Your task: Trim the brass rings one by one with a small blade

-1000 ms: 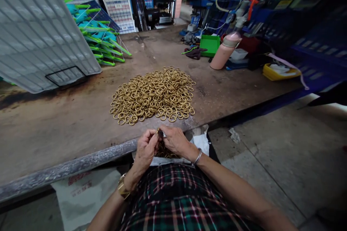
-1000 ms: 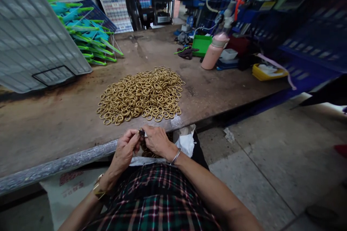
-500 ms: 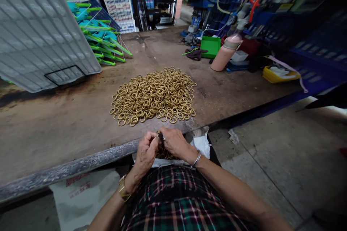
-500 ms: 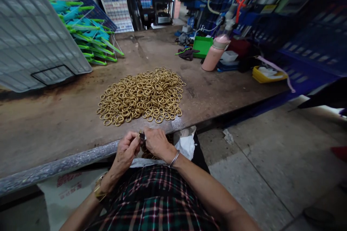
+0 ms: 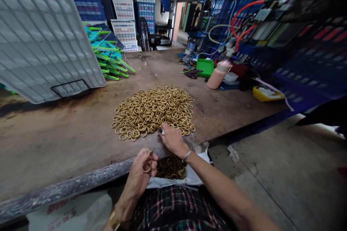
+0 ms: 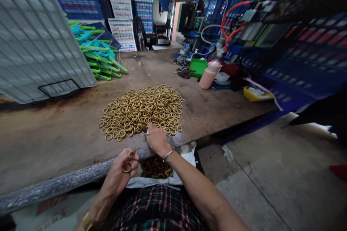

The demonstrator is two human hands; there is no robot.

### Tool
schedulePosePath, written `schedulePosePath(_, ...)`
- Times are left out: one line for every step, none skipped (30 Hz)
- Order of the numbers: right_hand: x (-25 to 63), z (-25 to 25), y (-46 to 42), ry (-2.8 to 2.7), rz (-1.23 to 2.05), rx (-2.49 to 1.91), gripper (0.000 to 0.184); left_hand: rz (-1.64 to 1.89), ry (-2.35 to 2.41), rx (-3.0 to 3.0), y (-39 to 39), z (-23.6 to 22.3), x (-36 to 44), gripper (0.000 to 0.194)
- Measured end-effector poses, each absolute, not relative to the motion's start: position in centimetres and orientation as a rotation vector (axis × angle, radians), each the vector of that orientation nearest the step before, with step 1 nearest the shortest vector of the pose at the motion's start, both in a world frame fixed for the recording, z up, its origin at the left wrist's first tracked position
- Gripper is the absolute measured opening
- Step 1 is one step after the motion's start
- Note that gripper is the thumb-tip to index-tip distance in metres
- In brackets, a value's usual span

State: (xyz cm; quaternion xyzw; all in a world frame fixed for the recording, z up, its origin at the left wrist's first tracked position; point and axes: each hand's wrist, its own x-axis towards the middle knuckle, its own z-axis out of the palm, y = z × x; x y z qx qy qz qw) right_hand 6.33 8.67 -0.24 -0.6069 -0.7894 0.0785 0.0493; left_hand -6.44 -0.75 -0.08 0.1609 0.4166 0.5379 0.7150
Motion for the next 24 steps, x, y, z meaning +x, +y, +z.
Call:
schedulePosePath(6.1, -0.2, 8.8, -2.410, 0.231, -1.865, 0.020, 1.183, 0.909, 0.326, -0.8, -0.1, -6.6, 0.018)
schedulePosePath(5.8, -0.2, 9.0, -2.413, 0.228, -1.880, 0.019, 1.173, 0.892, 0.293, -0.8, -0.1, -6.7, 0.019)
schedulePosePath(5.7, -0.2, 9.1, -2.415, 0.232, -1.887, 0.019, 1.160, 0.877, 0.258, -0.8, -0.2, -6.9, 0.023)
schedulePosePath(5.6, -0.2, 9.2, -2.414, 0.240, -1.887, 0.019, 1.149, 0.862, 0.225, -0.8, -0.3, -7.0, 0.026)
schedulePosePath(5.5, -0.2, 9.2, -2.408, 0.250, -1.887, 0.019, 1.143, 0.846, 0.203, -0.8, -0.4, -7.2, 0.028)
schedulePosePath(5.6, -0.2, 9.2, -2.398, 0.262, -1.885, 0.019, 1.141, 0.831, 0.187, -0.7, -0.6, -7.4, 0.026)
schedulePosePath(5.6, -0.2, 9.2, -2.386, 0.272, -1.880, 0.019, 1.145, 0.825, 0.171, -0.6, -0.7, -7.5, 0.023)
schedulePosePath(5.7, -0.2, 9.1, -2.378, 0.280, -1.863, 0.018, 1.152, 0.832, 0.153, -0.4, -0.7, -7.6, 0.022)
schedulePosePath(5.9, -0.2, 9.1, -2.371, 0.283, -1.834, 0.017, 1.160, 0.851, 0.136, -0.2, -0.8, -7.7, 0.022)
schedulePosePath(6.0, -0.2, 9.0, -2.364, 0.282, -1.796, 0.017, 1.168, 0.878, 0.125, 0.1, -0.7, -7.7, 0.023)
schedulePosePath(6.2, -0.2, 9.0, -2.360, 0.281, -1.749, 0.017, 1.173, 0.907, 0.130, 0.4, -0.6, -7.7, 0.025)
schedulePosePath(6.4, -0.2, 8.9, -2.358, 0.284, -1.700, 0.017, 1.180, 0.932, 0.159, 0.7, -0.5, -7.6, 0.026)
schedulePosePath(6.7, -0.2, 8.8, -2.358, 0.298, -1.653, 0.017, 1.191, 0.953, 0.216, 1.0, -0.4, -7.5, 0.027)
schedulePosePath(6.9, -0.2, 8.7, -2.358, 0.322, -1.608, 0.017, 1.208, 0.973, 0.292, 1.4, -0.4, -7.4, 0.027)
schedulePosePath(7.1, -0.2, 8.6, -2.359, 0.356, -1.563, 0.018, 1.228, 1.000, 0.375, 1.7, -0.4, -7.3, 0.028)
schedulePosePath(7.2, -0.2, 8.5, -2.361, 0.397, -1.513, 0.019, 1.249, 1.037, 0.455, 2.0, -0.4, -7.2, 0.029)
schedulePosePath(7.4, -0.2, 8.3, -2.364, 0.440, -1.457, 0.020, 1.263, 1.084, 0.521, 2.3, -0.5, -7.1, 0.031)
schedulePosePath(7.5, -0.2, 8.1, -2.368, 0.481, -1.400, 0.021, 1.265, 1.131, 0.578, 2.5, -0.6, -7.0, 0.033)
schedulePosePath(7.5, -0.2, 7.9, -2.371, 0.516, -1.344, 0.022, 1.256, 1.171, 0.630, 2.7, -0.7, -6.9, 0.035)
schedulePosePath(7.5, -0.1, 7.7, -2.373, 0.544, -1.292, 0.022, 1.236, 1.203, 0.678, 2.8, -0.8, -6.8, 0.036)
schedulePosePath(7.5, -0.1, 7.5, -2.372, 0.569, -1.248, 0.021, 1.209, 1.223, 0.722, 2.8, -0.8, -6.8, 0.035)
schedulePosePath(7.5, 0.0, 7.4, -2.366, 0.593, -1.213, 0.020, 1.184, 1.236, 0.757, 2.8, -0.7, -6.7, 0.034)
schedulePosePath(7.4, 0.1, 7.2, -2.352, 0.618, -1.186, 0.018, 1.165, 1.245, 0.783, 2.8, -0.6, -6.6, 0.032)
schedulePosePath(7.3, 0.2, 7.1, -2.326, 0.649, -1.170, 0.017, 1.150, 1.252, 0.797, 2.8, -0.4, -6.6, 0.032)
